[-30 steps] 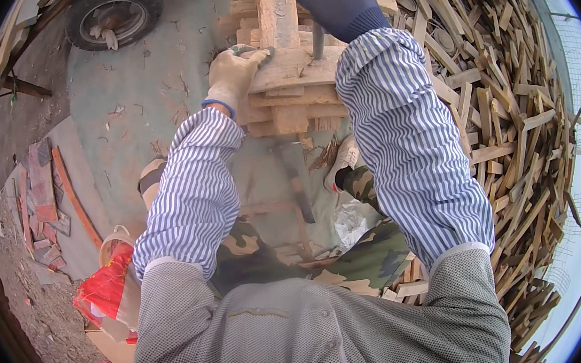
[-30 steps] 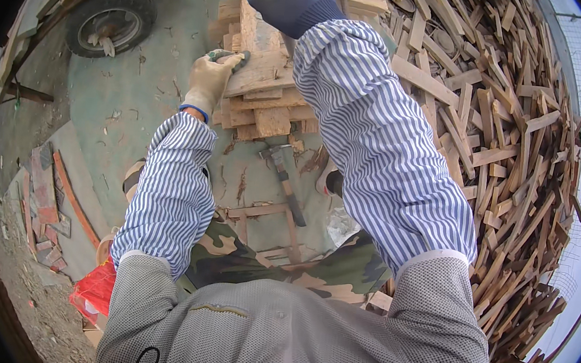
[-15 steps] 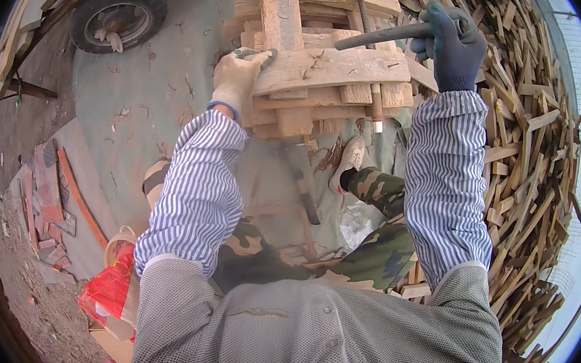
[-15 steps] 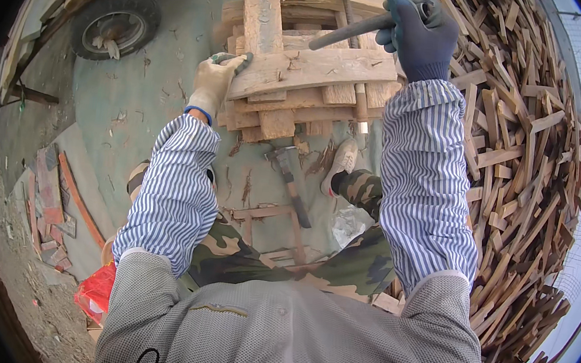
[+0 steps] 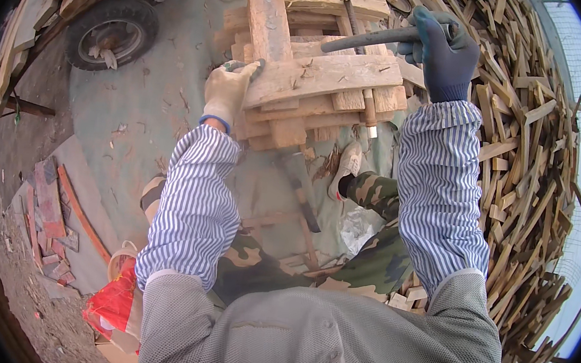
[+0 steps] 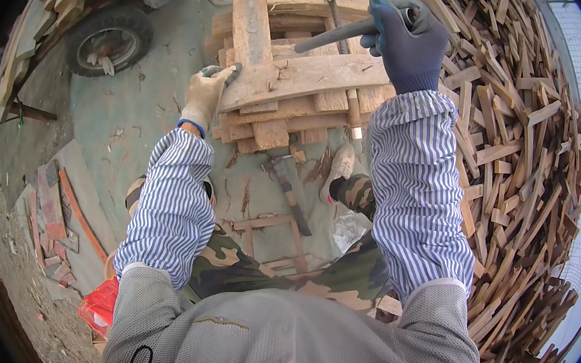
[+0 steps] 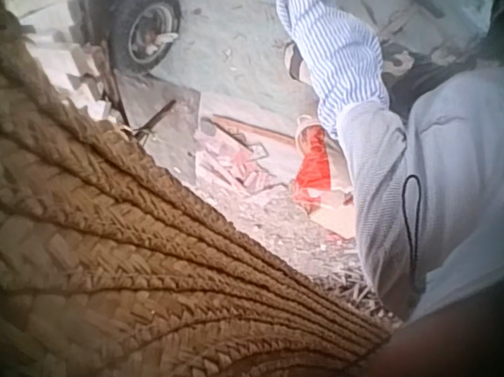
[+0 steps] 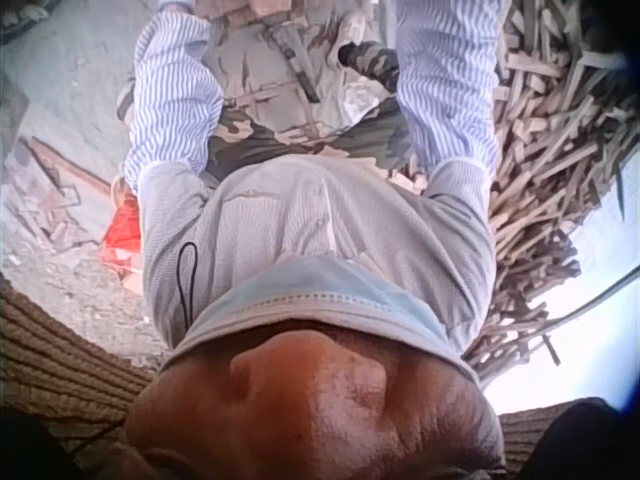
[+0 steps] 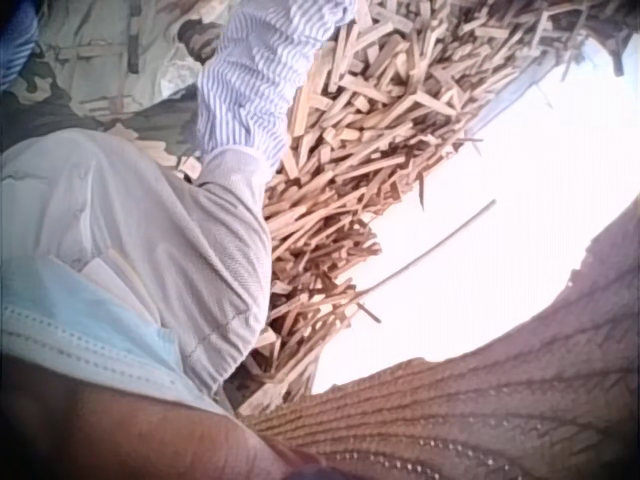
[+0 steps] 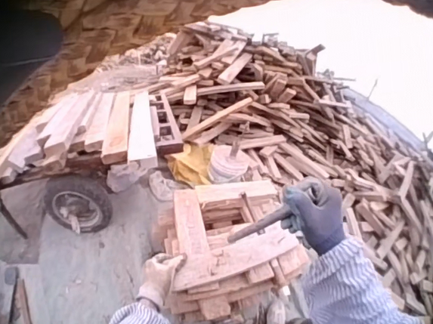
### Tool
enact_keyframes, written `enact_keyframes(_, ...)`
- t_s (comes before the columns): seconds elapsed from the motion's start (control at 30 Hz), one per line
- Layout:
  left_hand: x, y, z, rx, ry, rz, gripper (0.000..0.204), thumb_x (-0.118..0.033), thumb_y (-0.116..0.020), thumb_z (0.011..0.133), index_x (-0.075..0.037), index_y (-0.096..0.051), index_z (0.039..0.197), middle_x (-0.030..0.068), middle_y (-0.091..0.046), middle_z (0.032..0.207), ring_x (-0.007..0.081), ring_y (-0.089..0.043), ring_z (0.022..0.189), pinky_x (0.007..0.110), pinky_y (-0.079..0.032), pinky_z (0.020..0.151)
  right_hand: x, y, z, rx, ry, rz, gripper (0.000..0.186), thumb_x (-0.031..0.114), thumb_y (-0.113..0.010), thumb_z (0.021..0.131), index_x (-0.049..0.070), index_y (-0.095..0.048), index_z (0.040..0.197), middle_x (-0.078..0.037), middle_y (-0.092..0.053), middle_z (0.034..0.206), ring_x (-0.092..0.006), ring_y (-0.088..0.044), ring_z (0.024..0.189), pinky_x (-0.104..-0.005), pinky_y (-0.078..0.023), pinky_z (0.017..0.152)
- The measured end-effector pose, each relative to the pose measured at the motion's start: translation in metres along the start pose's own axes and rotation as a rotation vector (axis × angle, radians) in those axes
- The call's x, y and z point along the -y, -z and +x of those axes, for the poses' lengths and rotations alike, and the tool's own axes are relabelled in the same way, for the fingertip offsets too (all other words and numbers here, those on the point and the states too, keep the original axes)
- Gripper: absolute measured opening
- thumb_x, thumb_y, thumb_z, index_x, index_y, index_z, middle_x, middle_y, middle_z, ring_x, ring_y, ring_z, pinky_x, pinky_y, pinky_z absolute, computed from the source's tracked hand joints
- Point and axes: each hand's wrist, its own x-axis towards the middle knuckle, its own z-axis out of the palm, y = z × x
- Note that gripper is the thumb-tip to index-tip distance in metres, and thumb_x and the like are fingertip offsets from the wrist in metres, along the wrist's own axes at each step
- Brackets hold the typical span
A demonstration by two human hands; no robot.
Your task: Dismantling a wooden pallet structure and prying out nails using a hammer and a pry bar.
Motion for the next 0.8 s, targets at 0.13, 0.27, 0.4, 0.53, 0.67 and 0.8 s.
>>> enact_keyframes(0.13, 0.007, -0.004, 0.005, -0.056, 0.003, 0.059, 0.049, -0.043, -0.07, 0.085, 0.001, -0.072, 0.107, 0.0133, -0.073, 0.099, 0.0231, -0.067, 0.093, 0.032, -0.049, 0.084, -0.015, 0.0, -0.01, 0.146, -0.014, -0.203, 0.023, 0.022, -0.068, 0.091, -0.001, -0.068, 0.092, -0.006, -0.065, 0.065, -0.0098, -0.064, 0.058, -0.0244, -0.049, 0.053)
enact_keyframes(0.27, -0.002, -0.005, 0.0, -0.058, 0.039, 0.07, 0.045, -0.041, -0.067, 0.088, -0.001, -0.071, 0.11, 0.0157, -0.073, 0.106, 0.027, -0.067, 0.1, 0.035, -0.049, 0.087, -0.037, 0.017, -0.051, 0.255, -0.251, -0.388, 0.026, 0.025, -0.065, 0.093, -0.001, -0.068, 0.099, -0.005, -0.066, 0.07, -0.0096, -0.062, 0.058, -0.0272, -0.05, 0.057)
enact_keyframes(0.4, 0.02, -0.006, 0.013, -0.16, -0.11, 0.1, 0.043, -0.042, -0.065, 0.088, -0.008, -0.071, 0.114, 0.018, -0.07, 0.114, 0.0341, -0.065, 0.11, 0.041, -0.05, 0.095, -0.058, 0.034, -0.119, 0.09, -0.526, -0.111, 0.034, 0.022, -0.06, 0.093, -0.006, -0.066, 0.111, -0.008, -0.063, 0.071, -0.0136, -0.062, 0.054, -0.027, -0.051, 0.049)
enact_keyframes(0.53, 0.009, 0.006, 0.01, -0.301, -0.275, 0.041, 0.029, -0.025, -0.064, 0.088, -0.008, -0.072, 0.11, 0.0169, -0.07, 0.113, 0.0324, -0.067, 0.106, 0.04, -0.051, 0.093, -0.05, 0.076, -0.2, -0.207, -0.578, 0.216, 0.035, 0.021, -0.057, 0.095, -0.008, -0.065, 0.112, -0.007, -0.057, 0.062, -0.0175, -0.062, 0.053, -0.0269, -0.05, 0.047)
enact_keyframes(0.67, -0.02, 0.025, 0.002, -0.284, -0.379, -0.008, 0.026, -0.019, -0.063, 0.086, -0.01, -0.074, 0.108, 0.0145, -0.07, 0.113, 0.0304, -0.068, 0.103, 0.037, -0.052, 0.091, -0.047, 0.104, -0.269, -0.21, -0.721, 0.137, 0.035, 0.02, -0.054, 0.096, -0.009, -0.063, 0.114, -0.008, -0.06, 0.064, -0.0179, -0.064, 0.054, -0.0279, -0.052, 0.047)
enact_keyframes(0.8, -0.023, 0.026, -0.009, -0.3, -0.486, 0.151, 0.026, -0.023, -0.068, 0.086, -0.008, -0.074, 0.107, 0.0128, -0.072, 0.109, 0.0276, -0.069, 0.1, 0.036, -0.052, 0.089, -0.119, 0.101, -0.297, -0.1, -1.023, -0.116, 0.027, 0.019, -0.052, 0.094, -0.001, -0.067, 0.106, -0.01, -0.063, 0.068, -0.0177, -0.065, 0.052, -0.03, -0.054, 0.047)
